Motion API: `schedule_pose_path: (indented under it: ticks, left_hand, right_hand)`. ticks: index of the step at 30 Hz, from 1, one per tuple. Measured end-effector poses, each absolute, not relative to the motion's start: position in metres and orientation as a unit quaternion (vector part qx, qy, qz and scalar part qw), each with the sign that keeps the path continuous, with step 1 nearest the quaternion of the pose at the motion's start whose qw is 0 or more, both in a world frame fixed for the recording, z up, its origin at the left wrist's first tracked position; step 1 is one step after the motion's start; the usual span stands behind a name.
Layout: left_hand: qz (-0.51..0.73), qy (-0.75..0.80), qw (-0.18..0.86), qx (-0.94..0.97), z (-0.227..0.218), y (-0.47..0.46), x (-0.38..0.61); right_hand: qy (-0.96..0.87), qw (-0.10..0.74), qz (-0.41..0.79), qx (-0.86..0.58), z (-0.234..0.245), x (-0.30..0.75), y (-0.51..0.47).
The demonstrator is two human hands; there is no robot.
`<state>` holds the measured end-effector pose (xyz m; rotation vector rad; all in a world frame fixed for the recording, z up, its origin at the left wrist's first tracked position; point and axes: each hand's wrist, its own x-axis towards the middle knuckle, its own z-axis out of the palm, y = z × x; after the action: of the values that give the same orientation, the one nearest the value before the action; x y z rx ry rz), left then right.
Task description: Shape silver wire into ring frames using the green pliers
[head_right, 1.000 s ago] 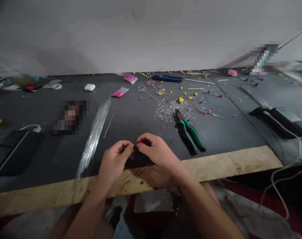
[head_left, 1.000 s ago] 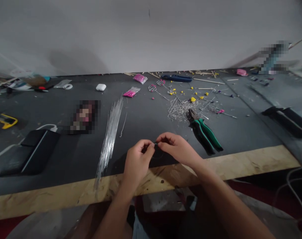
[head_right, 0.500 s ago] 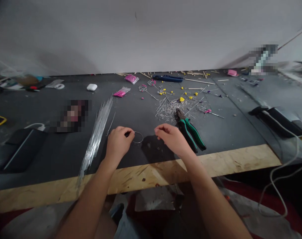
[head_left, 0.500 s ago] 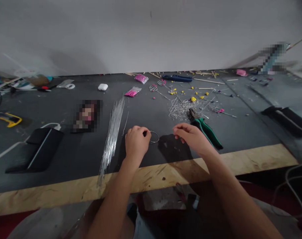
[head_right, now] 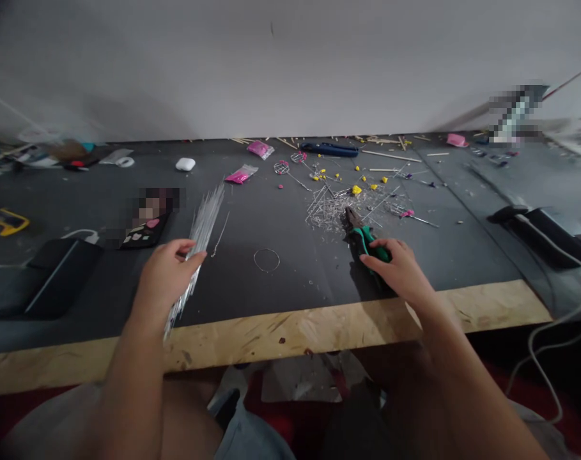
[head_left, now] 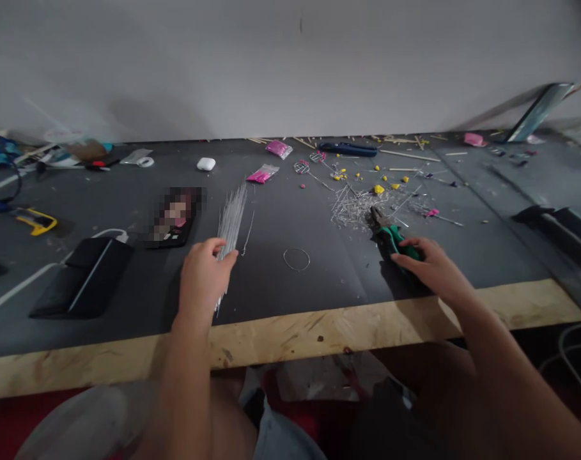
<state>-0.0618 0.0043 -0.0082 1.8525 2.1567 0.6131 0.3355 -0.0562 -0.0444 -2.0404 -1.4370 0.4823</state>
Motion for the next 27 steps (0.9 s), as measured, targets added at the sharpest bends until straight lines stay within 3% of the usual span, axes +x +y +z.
schedule_pose_path:
  ticks: [3, 7, 12, 20, 27]
  left_hand:
    - [0.177, 0.756, 0.132, 0.616, -0.014, 0.007, -0.078]
    - [0.170, 0.768, 0.151, 0.599, -0.014, 0.009, -0.082]
    - [0.174, 0.782, 0.154, 0.578, -0.010, 0.008, -0.081]
    - [0.210, 0.776, 0.171, 0.569, -0.014, 0.008, -0.088]
    - [0.283, 0.766, 0.213, 0.536, -0.019, 0.006, -0.094]
  right_hand:
    - [-0.571, 0.213, 0.144, -0.780, -0.050, 0.332, -0.052]
    - [-0.565, 0.221, 0.142, -0.782, -0.048, 0.324, -0.048]
    - [-0.494, 0.311, 0.198, -0.787, -0.041, 0.323, -0.052]
    - [-0.291, 0.555, 0.368, -0.687, -0.015, 0.315, -0.058]
    - [-0.260, 0.585, 0.413, -0.648, -0.010, 0.300, -0.050]
